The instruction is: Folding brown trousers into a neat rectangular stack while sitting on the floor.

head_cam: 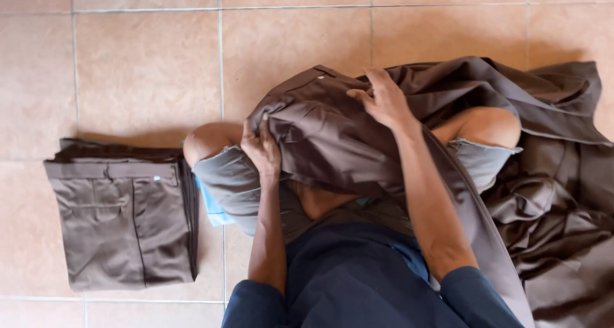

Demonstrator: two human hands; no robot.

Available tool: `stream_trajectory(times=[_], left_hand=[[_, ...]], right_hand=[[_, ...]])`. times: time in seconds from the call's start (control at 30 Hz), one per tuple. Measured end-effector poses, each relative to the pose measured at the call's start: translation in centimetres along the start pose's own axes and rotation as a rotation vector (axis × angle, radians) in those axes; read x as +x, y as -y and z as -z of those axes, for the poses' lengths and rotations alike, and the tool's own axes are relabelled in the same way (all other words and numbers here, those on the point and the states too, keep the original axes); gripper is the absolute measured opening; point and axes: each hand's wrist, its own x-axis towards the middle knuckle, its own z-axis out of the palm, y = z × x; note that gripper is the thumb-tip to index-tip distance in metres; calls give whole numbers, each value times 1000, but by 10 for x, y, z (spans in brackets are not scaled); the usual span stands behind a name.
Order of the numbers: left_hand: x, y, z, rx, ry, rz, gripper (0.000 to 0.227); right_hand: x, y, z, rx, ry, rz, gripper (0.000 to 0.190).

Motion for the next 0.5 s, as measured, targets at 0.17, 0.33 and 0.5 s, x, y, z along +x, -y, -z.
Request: stream_trajectory(times=[0.17, 0.33, 0.5], left_hand=[[25, -23, -7, 137, 14, -54, 8], [45, -120, -18, -73, 117, -354, 34], [80, -147, -20, 408, 245, -529, 50]], right_hand=[[16, 47, 52, 125, 740, -328, 93], [26, 13, 70, 243, 143, -41, 13], [46, -33, 107, 504, -422, 83, 49]])
